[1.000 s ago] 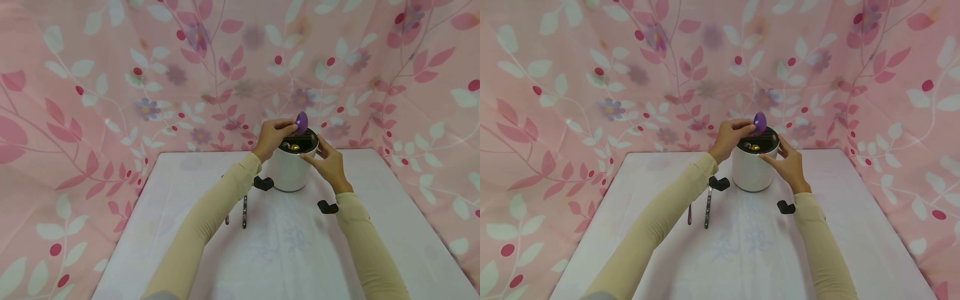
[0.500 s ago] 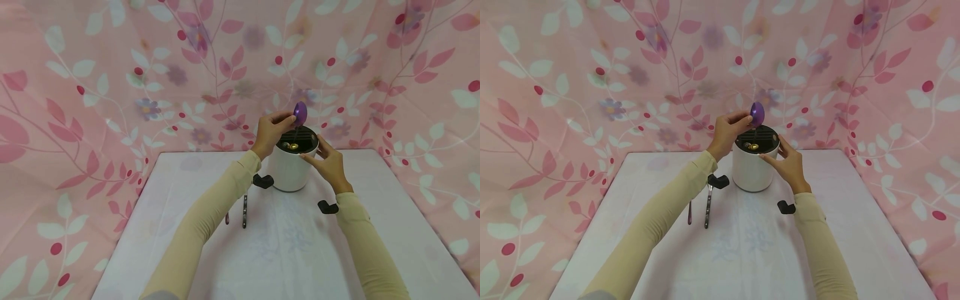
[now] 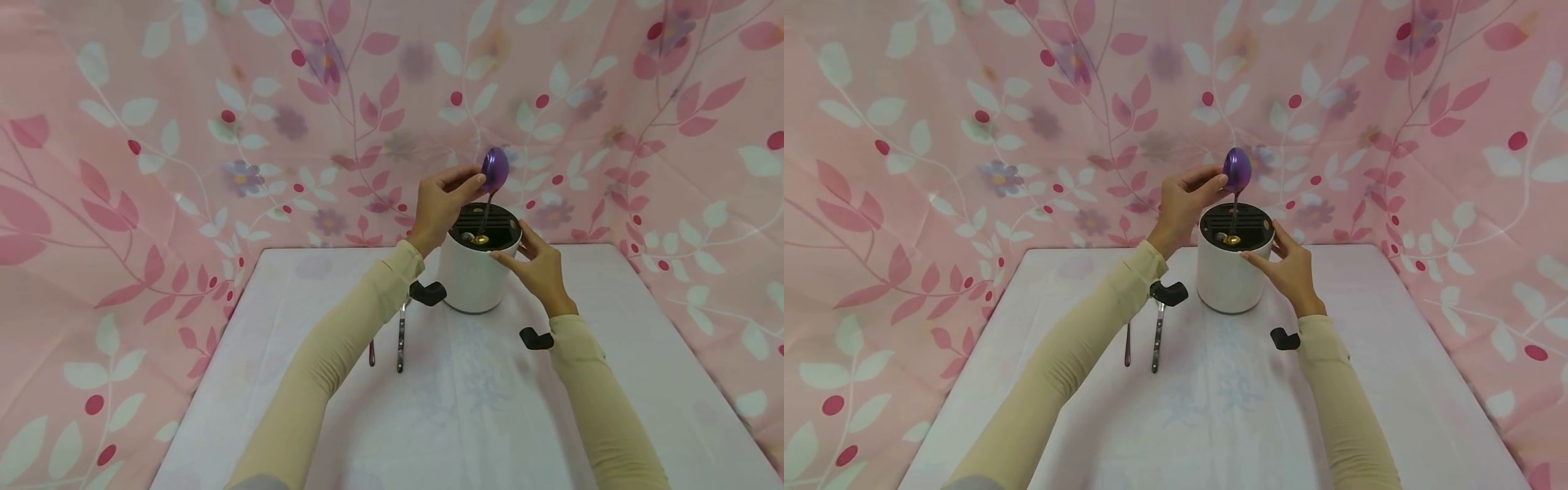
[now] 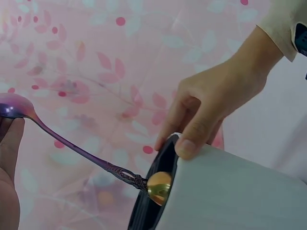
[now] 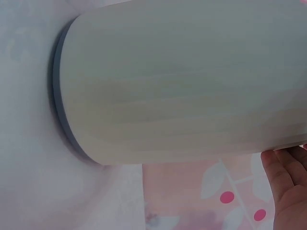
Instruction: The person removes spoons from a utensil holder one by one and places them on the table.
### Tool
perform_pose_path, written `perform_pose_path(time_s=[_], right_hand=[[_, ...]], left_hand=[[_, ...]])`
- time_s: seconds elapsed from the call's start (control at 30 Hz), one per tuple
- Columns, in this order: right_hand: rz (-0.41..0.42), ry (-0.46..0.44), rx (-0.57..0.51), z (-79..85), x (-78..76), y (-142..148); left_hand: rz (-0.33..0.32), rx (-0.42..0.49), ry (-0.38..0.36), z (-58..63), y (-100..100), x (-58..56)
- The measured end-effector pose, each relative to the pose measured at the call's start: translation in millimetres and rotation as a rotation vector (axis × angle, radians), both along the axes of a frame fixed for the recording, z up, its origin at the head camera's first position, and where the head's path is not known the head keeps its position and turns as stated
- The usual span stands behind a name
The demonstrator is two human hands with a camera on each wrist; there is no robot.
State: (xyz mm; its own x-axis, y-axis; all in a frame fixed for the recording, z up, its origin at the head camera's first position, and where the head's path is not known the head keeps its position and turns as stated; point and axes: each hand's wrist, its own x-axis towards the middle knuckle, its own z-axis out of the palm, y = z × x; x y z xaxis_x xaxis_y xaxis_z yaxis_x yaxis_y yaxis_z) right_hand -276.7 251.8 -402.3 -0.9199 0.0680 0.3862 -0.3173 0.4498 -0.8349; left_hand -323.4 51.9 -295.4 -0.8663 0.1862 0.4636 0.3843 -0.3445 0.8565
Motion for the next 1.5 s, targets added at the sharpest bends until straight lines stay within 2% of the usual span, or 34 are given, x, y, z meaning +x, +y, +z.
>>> perform_pose_path(time_s=[0.13,0.37,0.53,0.7,0.93,1.03,1.2,1.5], right_hand=[[-0.002,-0.010,-0.003,0.8,0.8,0],[-0.002,-0.033,-0.006,0.4,0.4,-1],[-0.005,-0.044,0.000,-0.1,1.2,-1],[-0.006,-0.033,-0.003,0.5,2.6,0],[-0.015,-0.001,0.006,2.3,3.8,1],[-0.016,-0.003,0.012,2.5,3.6,1],[-0.011,-0.006,0.007,3.4,2.9,1],[-0.004,0.002,0.007,5.0,4.6,-1]], left_hand=[[0.012,0.024,0.000,10.8,-4,4.5],[0.038,0.063,0.013,25.4,-15,5.8],[0.048,0.115,0.045,32.5,-24,5.0],[0.040,0.193,0.045,35.2,-34,2.6],[0.064,0.213,0.070,27.4,-55,-5.4],[0.070,0.254,0.050,21.6,-68,-11.6],[0.133,0.296,-0.020,10.5,-93,-22.5],[0.263,0.241,-0.061,-12.7,-131,-29.1]])
